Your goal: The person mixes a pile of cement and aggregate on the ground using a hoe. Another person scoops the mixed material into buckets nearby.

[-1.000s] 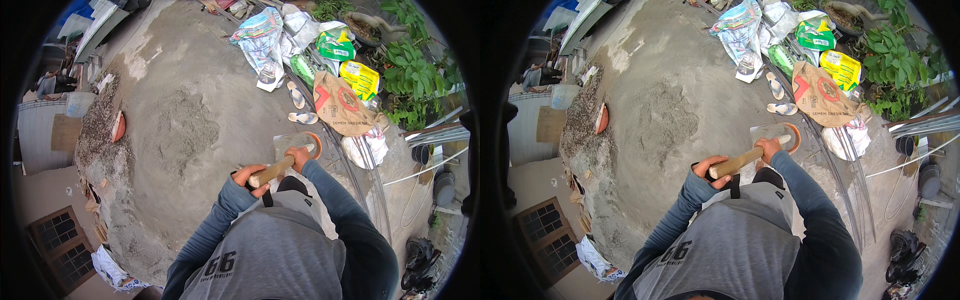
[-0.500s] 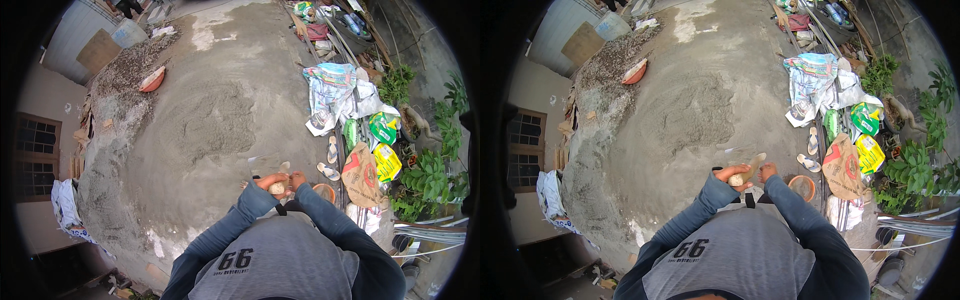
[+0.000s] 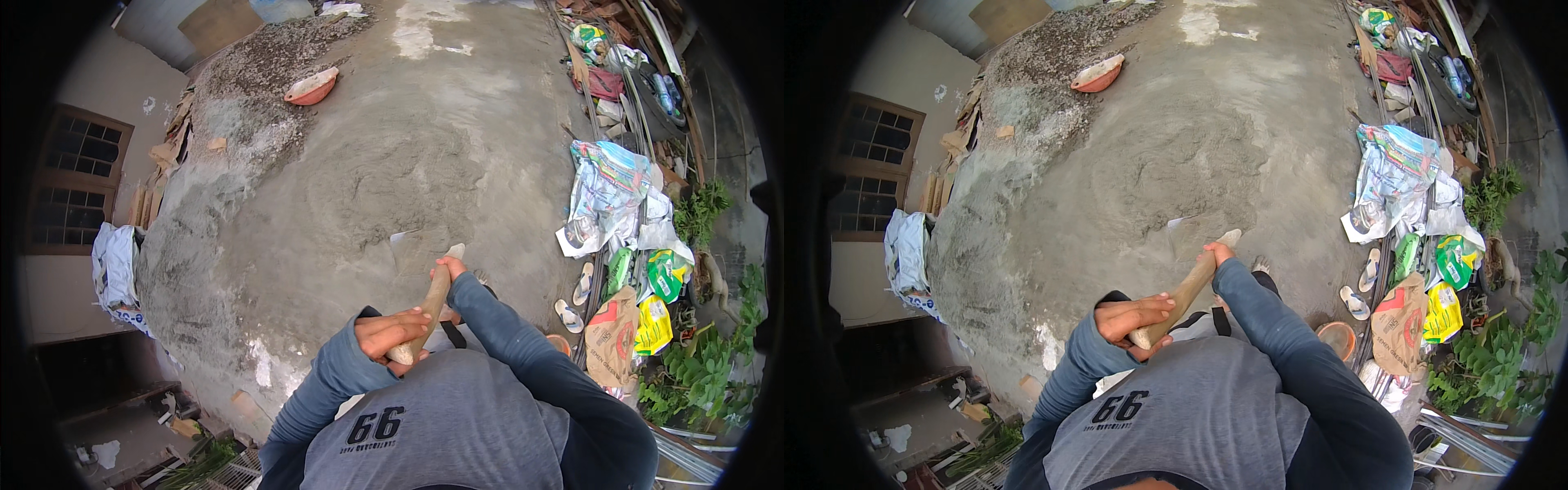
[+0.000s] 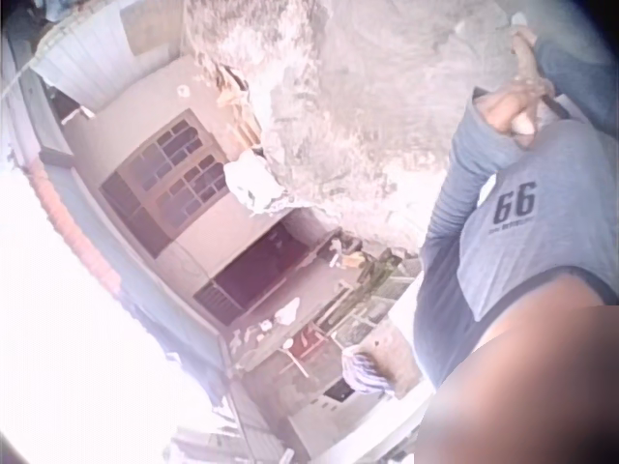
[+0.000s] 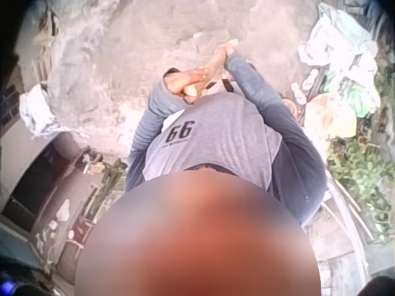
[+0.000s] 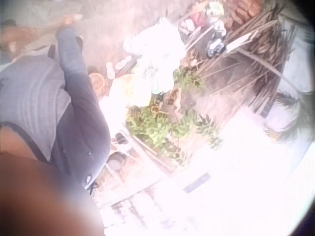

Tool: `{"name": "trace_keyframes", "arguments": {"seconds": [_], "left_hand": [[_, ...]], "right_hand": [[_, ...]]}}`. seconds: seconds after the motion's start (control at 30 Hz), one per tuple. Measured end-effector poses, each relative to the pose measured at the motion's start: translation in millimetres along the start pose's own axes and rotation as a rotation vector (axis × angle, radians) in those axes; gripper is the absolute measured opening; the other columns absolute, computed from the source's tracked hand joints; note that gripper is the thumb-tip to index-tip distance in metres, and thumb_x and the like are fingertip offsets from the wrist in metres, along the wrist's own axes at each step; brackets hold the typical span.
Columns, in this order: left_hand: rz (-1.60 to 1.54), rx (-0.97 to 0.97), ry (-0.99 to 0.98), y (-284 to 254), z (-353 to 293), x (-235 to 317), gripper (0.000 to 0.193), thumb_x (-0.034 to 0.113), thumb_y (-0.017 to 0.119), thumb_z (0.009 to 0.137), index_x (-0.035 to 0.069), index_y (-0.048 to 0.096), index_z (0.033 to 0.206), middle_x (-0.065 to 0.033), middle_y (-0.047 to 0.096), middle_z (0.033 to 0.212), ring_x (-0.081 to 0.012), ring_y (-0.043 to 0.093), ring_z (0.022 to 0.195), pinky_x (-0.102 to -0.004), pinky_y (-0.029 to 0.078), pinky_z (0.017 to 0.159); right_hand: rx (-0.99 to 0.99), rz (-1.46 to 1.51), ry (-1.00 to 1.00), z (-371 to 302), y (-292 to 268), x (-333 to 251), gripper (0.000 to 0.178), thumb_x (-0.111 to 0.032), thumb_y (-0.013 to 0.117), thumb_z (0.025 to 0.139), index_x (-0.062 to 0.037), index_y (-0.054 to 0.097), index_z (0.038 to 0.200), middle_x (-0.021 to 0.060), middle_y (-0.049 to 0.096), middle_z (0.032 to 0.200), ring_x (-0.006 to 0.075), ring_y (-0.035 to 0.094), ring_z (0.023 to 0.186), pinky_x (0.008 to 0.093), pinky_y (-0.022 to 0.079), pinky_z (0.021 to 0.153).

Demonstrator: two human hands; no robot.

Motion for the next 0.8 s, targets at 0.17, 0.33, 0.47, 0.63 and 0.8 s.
{"name": "trace_keyframes", "arguments": {"seconds": [0.17,0.33,0.47,0.63,0.8], "left_hand": [[0.457,-0.007,-0.492,-66.8,-35.2,-43.7,0.028,0.006,0.066,0.071,0.002,0.060,0.098,-0.0153,0.065,0.097,-0.0318,0.064,0.080,-0.0371,0.051,0.072],[0.791,0.000,-0.864,-94.1,-66.1,-139.7,0.032,0.008,0.059,0.068,0.004,0.060,0.100,-0.0135,0.061,0.089,-0.0330,0.058,0.069,-0.0421,0.049,0.071],[0.640,-0.099,-1.084,-84.4,-107.3,-230.4,0.031,0.014,0.061,0.067,0.008,0.062,0.097,-0.0153,0.064,0.086,-0.0351,0.062,0.073,-0.0433,0.050,0.069],[0.367,-0.290,-1.301,-42.7,-137.9,-308.7,0.031,0.018,0.062,0.068,0.011,0.064,0.098,-0.0173,0.065,0.071,-0.0368,0.065,0.072,-0.0446,0.051,0.066],[0.055,-0.075,-1.102,-71.0,-99.8,-373.3,0.044,0.013,0.071,0.066,0.010,0.060,0.109,-0.0193,0.066,0.077,-0.0365,0.066,0.072,-0.0396,0.052,0.064]], "right_hand": [[0.176,0.102,-0.187,43.0,60.1,-12.5,0.057,-0.015,0.063,0.075,-0.0074,0.037,0.125,0.0146,0.054,0.091,0.0302,0.059,0.073,0.0466,0.052,0.067],[0.179,0.049,-0.210,77.6,110.5,-33.1,0.054,-0.005,0.060,0.076,-0.0011,0.035,0.124,0.0179,0.051,0.094,0.0335,0.060,0.075,0.0476,0.056,0.066],[0.274,-0.080,-0.170,97.5,123.8,-50.8,0.048,0.002,0.056,0.078,0.0025,0.034,0.121,0.0189,0.051,0.091,0.0368,0.061,0.074,0.0475,0.059,0.066],[0.305,-0.205,-0.084,120.0,122.8,-77.6,0.038,0.003,0.054,0.078,0.0033,0.037,0.112,0.0201,0.053,0.084,0.0355,0.061,0.066,0.0480,0.059,0.061],[0.404,-0.161,-0.193,149.2,150.1,-130.3,0.026,0.002,0.052,0.078,0.0027,0.039,0.102,0.0202,0.053,0.077,0.0345,0.060,0.064,0.0487,0.057,0.059]]}}
Point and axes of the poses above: each hand's wrist, its own z-axis towards the middle knuckle, its own y-axis out of the palm, x = y × z, the point moved 7 cm from there along z, towards the middle knuckle
